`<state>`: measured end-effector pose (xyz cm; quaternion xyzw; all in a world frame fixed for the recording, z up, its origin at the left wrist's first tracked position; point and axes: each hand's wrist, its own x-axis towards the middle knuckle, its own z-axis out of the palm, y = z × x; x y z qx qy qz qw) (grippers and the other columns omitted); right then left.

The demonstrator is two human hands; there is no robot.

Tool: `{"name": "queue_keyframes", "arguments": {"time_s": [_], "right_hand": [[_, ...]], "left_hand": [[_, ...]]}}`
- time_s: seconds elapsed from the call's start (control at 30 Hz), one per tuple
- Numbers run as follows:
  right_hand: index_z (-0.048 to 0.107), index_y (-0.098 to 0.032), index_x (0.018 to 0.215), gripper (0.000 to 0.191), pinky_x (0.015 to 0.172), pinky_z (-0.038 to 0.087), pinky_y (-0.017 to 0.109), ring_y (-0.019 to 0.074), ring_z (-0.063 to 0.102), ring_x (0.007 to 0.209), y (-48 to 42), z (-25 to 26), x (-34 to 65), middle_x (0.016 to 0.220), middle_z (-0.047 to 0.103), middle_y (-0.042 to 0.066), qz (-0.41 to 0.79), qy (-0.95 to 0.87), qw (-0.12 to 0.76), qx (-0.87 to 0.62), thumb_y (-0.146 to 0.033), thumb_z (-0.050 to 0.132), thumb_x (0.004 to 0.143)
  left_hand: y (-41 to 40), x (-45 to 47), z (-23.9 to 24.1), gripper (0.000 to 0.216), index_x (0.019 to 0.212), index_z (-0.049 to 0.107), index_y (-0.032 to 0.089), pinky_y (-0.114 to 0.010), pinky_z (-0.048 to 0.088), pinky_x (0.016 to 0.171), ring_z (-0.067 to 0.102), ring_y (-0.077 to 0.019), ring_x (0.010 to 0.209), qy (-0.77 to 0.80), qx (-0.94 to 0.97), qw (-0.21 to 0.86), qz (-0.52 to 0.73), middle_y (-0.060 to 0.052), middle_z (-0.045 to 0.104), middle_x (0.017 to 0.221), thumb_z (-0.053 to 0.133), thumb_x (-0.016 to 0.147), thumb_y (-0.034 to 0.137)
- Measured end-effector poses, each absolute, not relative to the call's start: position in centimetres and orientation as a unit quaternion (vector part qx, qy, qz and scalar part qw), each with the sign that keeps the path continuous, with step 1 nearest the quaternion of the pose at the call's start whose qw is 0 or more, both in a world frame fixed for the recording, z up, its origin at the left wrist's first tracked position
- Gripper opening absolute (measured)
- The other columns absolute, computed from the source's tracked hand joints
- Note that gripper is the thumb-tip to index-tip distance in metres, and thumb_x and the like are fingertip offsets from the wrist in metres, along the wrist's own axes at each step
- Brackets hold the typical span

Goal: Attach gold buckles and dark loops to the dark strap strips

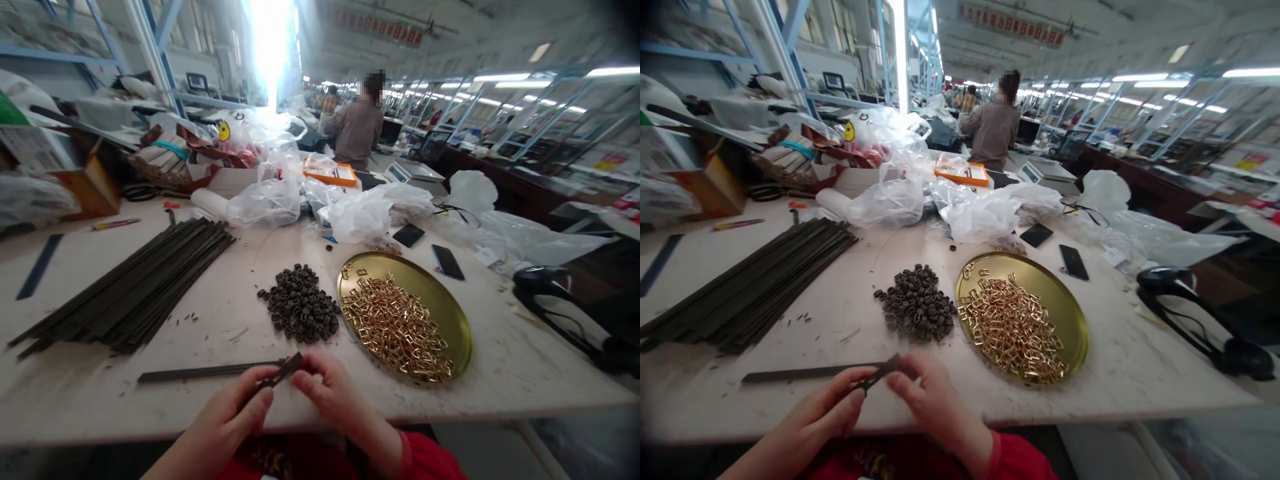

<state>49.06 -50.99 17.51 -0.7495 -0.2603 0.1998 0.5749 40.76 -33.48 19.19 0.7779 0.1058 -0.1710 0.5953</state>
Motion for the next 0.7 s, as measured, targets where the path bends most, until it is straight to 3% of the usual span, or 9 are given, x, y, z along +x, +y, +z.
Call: {"name": "queue_keyframes", "arguments": {"time_s": [0.07, 0.13, 0.2, 0.4, 0.7], "right_hand": [[0.062, -0.018, 0.085, 0.016, 0.068, 0.042, 0.026, 0.0163, 0.055, 0.075, -53.5, 18.0, 52.4, 0.082, 0.062, 0.004, 0.061, -0.251, 0.387, -0.885, -0.029, 0.049, 0.084], [0.061, -0.018, 0.086, 0.017, 0.072, 0.041, 0.026, 0.0168, 0.056, 0.080, -55.6, 18.4, 55.7, 0.086, 0.061, 0.005, -0.032, -0.212, 0.108, -0.971, -0.023, 0.045, 0.087], [0.062, -0.015, 0.082, 0.016, 0.072, 0.040, 0.030, 0.0204, 0.057, 0.080, -56.6, 18.3, 58.2, 0.086, 0.062, 0.010, -0.048, -0.192, 0.031, -0.980, -0.021, 0.048, 0.085], [0.063, -0.011, 0.081, 0.012, 0.065, 0.040, 0.032, 0.0250, 0.060, 0.077, -56.2, 17.4, 60.0, 0.082, 0.064, 0.014, -0.040, -0.225, -0.050, -0.972, -0.013, 0.051, 0.080], [0.064, -0.011, 0.079, 0.020, 0.059, 0.038, 0.029, 0.0230, 0.062, 0.070, -55.7, 17.7, 60.7, 0.075, 0.066, 0.013, -0.032, -0.280, -0.092, -0.955, 0.000, 0.047, 0.078]], "left_hand": [[-33.4, 41.4, 19.0, 0.044, 0.093, 0.052, 0.014, -0.023, 0.032, 0.052, 0.038, -0.0129, 0.051, 0.130, 0.782, 0.586, -0.166, 0.006, 0.041, 0.051, 0.037, 0.079, 0.053], [-33.7, 42.0, 19.0, 0.040, 0.081, 0.050, 0.016, -0.023, 0.032, 0.054, 0.037, -0.0127, 0.051, 0.137, 0.790, 0.577, -0.157, 0.006, 0.038, 0.049, 0.036, 0.078, 0.054], [-34.2, 42.4, 19.1, 0.037, 0.076, 0.049, 0.018, -0.024, 0.033, 0.056, 0.038, -0.0133, 0.052, 0.134, 0.796, 0.569, -0.159, 0.006, 0.039, 0.049, 0.036, 0.077, 0.053], [-34.5, 42.7, 19.3, 0.031, 0.070, 0.047, 0.020, -0.025, 0.035, 0.062, 0.044, -0.0159, 0.059, 0.125, 0.820, 0.532, -0.172, 0.004, 0.045, 0.053, 0.034, 0.079, 0.047], [-35.2, 43.0, 20.4, 0.031, 0.063, 0.046, 0.019, -0.025, 0.036, 0.067, 0.050, -0.0176, 0.069, 0.096, 0.835, 0.507, -0.192, 0.000, 0.052, 0.065, 0.032, 0.078, 0.042]]}}
